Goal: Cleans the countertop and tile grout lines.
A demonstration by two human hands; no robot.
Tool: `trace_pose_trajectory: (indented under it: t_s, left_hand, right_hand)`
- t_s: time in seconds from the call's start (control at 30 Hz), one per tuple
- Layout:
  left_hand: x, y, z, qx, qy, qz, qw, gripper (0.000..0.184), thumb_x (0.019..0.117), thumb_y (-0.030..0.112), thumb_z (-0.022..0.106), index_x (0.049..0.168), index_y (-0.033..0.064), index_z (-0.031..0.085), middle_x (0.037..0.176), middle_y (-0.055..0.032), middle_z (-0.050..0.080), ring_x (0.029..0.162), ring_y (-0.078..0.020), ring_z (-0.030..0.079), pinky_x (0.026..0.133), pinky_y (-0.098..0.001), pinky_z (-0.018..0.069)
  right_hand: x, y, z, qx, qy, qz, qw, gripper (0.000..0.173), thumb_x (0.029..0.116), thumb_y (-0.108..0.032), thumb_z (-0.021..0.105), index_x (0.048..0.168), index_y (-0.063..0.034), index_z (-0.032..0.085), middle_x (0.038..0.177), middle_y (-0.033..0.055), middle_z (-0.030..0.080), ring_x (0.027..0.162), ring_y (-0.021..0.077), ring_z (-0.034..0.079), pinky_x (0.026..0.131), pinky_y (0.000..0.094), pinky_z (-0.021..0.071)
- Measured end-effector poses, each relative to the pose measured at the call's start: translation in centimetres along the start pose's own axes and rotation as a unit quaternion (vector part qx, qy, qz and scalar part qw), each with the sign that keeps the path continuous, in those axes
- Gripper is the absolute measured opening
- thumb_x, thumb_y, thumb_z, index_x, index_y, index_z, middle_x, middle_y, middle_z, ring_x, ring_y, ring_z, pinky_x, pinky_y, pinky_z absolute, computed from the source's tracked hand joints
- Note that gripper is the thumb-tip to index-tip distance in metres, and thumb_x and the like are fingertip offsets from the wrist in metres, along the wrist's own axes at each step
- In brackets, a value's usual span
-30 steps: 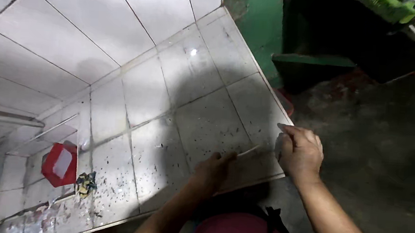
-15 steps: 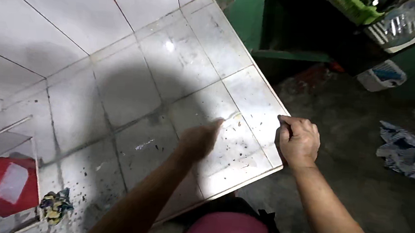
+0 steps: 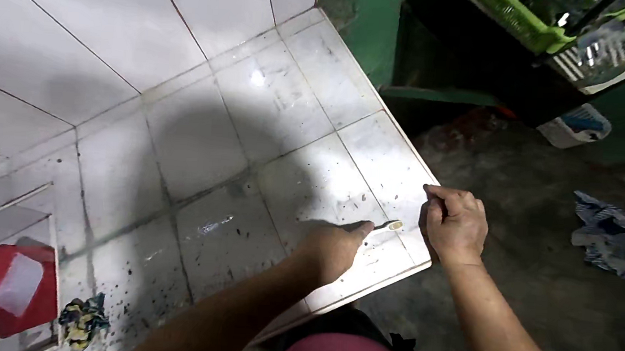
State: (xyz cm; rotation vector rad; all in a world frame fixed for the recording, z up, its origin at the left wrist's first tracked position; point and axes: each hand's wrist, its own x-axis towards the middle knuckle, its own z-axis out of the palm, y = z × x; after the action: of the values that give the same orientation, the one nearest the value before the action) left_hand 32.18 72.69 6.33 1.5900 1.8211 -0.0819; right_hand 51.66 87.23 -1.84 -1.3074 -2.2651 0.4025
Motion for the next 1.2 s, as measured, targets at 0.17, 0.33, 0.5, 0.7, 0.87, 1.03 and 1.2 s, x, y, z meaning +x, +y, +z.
trace_pose_trajectory:
  t_s: [0.17,0.33,0.5,0.7,0.87,1.03,1.2]
  left_hand:
    - [3.3,-5.7,-4.1,-0.052,0.11,-0.109,0.987,0.047,0.1132,0.029,0.032,0.161,0.0313,0.035,0.12,-0.0169,0.071,0.106,-0.0373,0.071,0.089,-0.0585,0.055]
    - [3.3,-4.3,-4.7,-0.06,0.135,-0.15,0.978,0.051,0.111,0.025,0.041,0.16,0.0338,0.034,0.109,-0.0188,0.073,0.1,-0.0385,0.071,0.087,-0.0583,0.056]
    - [3.6,-4.2,-4.3,-0.016,0.114,-0.125,0.985,0.052,0.1095,0.021,0.044,0.159,0.0336,0.037,0.106,-0.0189,0.073,0.095,-0.0397,0.072,0.082,-0.0591,0.0569]
    - [5.9,-5.6,-9.1,-0.081,0.153,-0.243,0.954,0.054,0.1095,0.021,0.039,0.161,0.0337,0.031,0.12,-0.0199,0.07,0.111,-0.04,0.068,0.092,-0.0605,0.0541]
    - [3.0,-1.3,-4.0,-0.121,0.119,-0.177,0.97,0.055,0.1102,0.021,0.044,0.162,0.0332,0.031,0.118,-0.0199,0.07,0.108,-0.0403,0.069,0.092,-0.0599,0.0536]
    - [4.9,-0.9,-6.3,-0.123,0.168,-0.314,0.926,0.052,0.1106,0.024,0.041,0.162,0.027,0.033,0.135,-0.0212,0.064,0.124,-0.0432,0.062,0.101,-0.0638,0.0485]
    - [7.1,3.7,-4.6,-0.261,0.26,-0.3,0.88,0.051,0.1116,0.023,0.041,0.161,0.0148,0.032,0.132,-0.0248,0.064,0.118,-0.0418,0.065,0.103,-0.061,0.0488]
  right_hand:
    - [-0.2,0.1,-0.2,0.004,-0.016,0.01,1.0,0.029,0.1041,-0.012,0.053,0.125,-0.01,0.072,0.121,0.0211,0.069,0.115,0.0428,0.063,0.099,0.0595,0.0482]
    - [-0.1,0.3,0.2,-0.002,0.002,-0.002,1.0,0.031,0.1024,-0.011,0.05,0.122,-0.0079,0.074,0.121,0.0225,0.069,0.116,0.0459,0.063,0.097,0.0633,0.0478]
    - [0.0,0.7,0.3,-0.006,0.019,-0.034,0.999,0.028,0.0987,-0.007,0.054,0.116,-0.005,0.075,0.114,0.0235,0.071,0.107,0.0466,0.066,0.092,0.0631,0.0508]
    - [0.0,0.6,0.1,0.012,0.023,-0.029,0.999,0.029,0.098,-0.009,0.052,0.113,-0.0056,0.077,0.112,0.0227,0.072,0.104,0.0471,0.067,0.091,0.063,0.0508]
    - [-0.3,0.8,0.1,0.041,0.038,-0.063,0.996,0.033,0.0953,-0.017,0.051,0.109,-0.0089,0.08,0.111,0.0192,0.074,0.099,0.0437,0.069,0.085,0.061,0.0529]
    - [0.7,2.5,-3.2,0.213,-0.121,-0.069,0.967,0.031,0.0965,-0.006,0.059,0.124,0.0033,0.07,0.124,0.0268,0.068,0.114,0.0445,0.065,0.099,0.0592,0.0509]
    - [4.7,6.8,-7.7,0.362,-0.307,-0.04,0.879,0.035,0.1027,-0.009,0.057,0.134,0.0066,0.061,0.126,0.0216,0.067,0.114,0.0239,0.067,0.1,0.0377,0.0553]
